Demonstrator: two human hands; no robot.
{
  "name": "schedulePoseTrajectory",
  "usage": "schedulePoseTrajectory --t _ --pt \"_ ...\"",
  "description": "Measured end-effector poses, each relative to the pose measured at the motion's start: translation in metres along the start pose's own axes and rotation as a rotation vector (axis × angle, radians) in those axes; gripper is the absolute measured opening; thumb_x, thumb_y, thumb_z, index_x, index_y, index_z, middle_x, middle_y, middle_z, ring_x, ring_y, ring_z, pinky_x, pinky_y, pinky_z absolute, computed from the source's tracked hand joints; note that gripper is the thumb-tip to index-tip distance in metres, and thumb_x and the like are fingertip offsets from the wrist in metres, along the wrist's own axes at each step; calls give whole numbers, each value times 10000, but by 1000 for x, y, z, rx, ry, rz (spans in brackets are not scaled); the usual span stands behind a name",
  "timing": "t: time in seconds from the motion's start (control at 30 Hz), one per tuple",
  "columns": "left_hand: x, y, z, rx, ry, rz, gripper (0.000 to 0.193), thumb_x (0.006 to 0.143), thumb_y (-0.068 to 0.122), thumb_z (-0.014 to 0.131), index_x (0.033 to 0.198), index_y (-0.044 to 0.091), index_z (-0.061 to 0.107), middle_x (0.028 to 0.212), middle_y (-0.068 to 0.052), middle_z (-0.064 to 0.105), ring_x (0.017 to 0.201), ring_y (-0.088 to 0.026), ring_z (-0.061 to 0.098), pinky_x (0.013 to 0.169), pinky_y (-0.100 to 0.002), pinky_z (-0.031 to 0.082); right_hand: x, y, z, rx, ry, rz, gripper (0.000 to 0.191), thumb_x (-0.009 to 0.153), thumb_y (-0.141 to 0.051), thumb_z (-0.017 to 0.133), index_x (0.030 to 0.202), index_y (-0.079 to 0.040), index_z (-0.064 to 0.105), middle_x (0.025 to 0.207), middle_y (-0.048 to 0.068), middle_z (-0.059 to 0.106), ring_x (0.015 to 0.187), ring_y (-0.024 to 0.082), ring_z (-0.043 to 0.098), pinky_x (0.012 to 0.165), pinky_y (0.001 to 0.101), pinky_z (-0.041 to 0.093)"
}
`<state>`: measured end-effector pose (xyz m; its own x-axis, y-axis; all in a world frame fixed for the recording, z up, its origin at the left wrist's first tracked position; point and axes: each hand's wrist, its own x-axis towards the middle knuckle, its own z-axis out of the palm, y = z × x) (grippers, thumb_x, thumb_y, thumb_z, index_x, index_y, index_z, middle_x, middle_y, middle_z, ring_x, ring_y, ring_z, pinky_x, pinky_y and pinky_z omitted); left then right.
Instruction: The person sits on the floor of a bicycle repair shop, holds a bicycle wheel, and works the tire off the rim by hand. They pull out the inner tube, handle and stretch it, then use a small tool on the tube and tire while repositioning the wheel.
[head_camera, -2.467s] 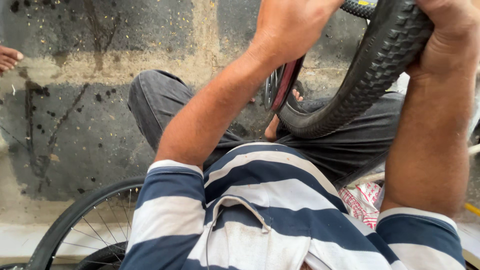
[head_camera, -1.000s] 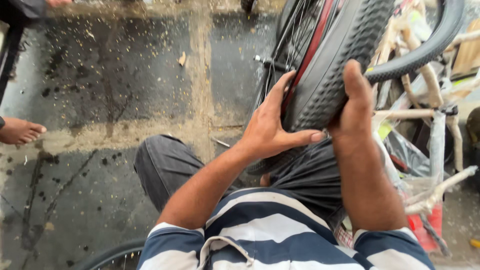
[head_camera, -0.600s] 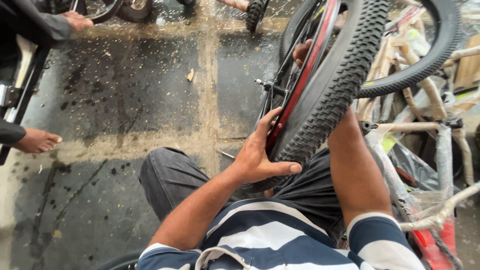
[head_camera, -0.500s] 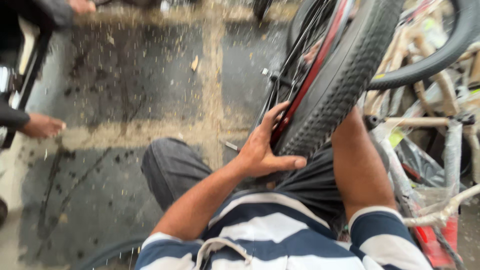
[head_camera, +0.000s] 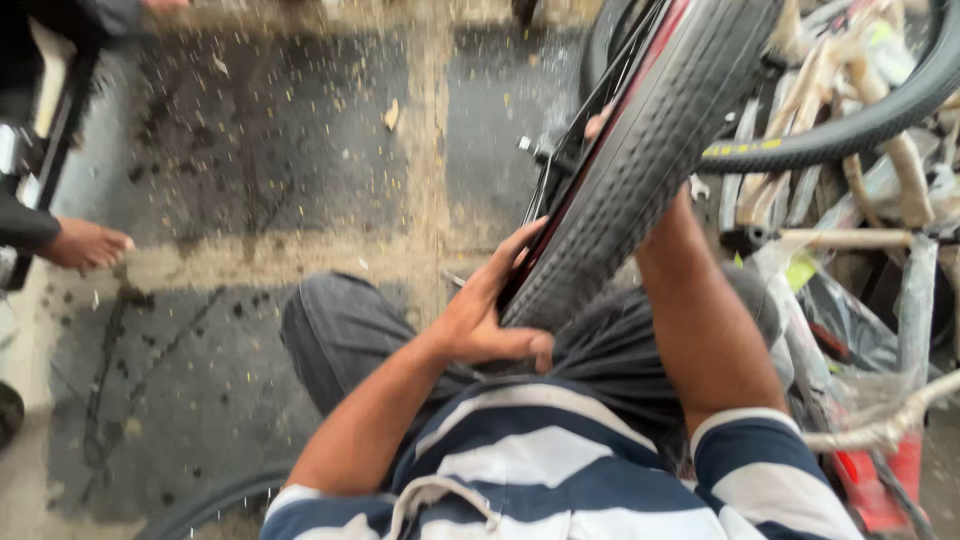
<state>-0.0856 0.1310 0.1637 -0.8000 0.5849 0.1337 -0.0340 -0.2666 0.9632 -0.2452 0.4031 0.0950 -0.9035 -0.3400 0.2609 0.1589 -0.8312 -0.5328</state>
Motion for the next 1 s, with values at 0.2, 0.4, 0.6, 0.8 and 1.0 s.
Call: schedulePoseTrajectory --t 0.2,0.4,0.6,0.8,1.0 --pt "-20 -5 -14 219 7 -72 1335 668 445 925 1696 45 174 1591 -181 468 1473 -268 459 1238 -387 346 35 -19 -19 12 -41 -30 468 1063 -295 596 1446 -38 517 1283 124 654 1189 255 658 1073 418 547" --pt "-31 -13 -17 148 -43 -115 1362 661 425 947 1688 14 152 1585 -190 500 1452 -265 480 1241 -369 342 61 -40 -42 23 -106 -62 458 1063 -281 610 1443 -43 516 1260 112 655 1180 244 654 1084 412 540" --pt "-44 -14 -23 164 -74 -130 1326 674 372 949 1688 1 180 1588 -194 516 1468 -264 491 1256 -364 337 55 -34 -58 60 -144 -65 450 1063 -268 624 1440 -48 516 1236 101 656 1170 233 650 1094 405 533" --pt "-41 -11 -23 168 -79 -149 1341 656 376 949 1690 9 178 1575 -188 521 1458 -257 496 1246 -363 343 54 -38 -80 65 -157 -70 442 1063 -254 637 1437 -53 515 1213 90 657 1161 222 645 1104 399 526" --pt "-44 -11 -29 118 -181 -187 1351 654 372 955 1703 16 182 1609 -176 497 1482 -240 467 1262 -365 326 56 -31 -82 107 -324 -78 354 1099 -269 624 1386 -73 553 1097 56 671 1048 200 660 992 380 561"
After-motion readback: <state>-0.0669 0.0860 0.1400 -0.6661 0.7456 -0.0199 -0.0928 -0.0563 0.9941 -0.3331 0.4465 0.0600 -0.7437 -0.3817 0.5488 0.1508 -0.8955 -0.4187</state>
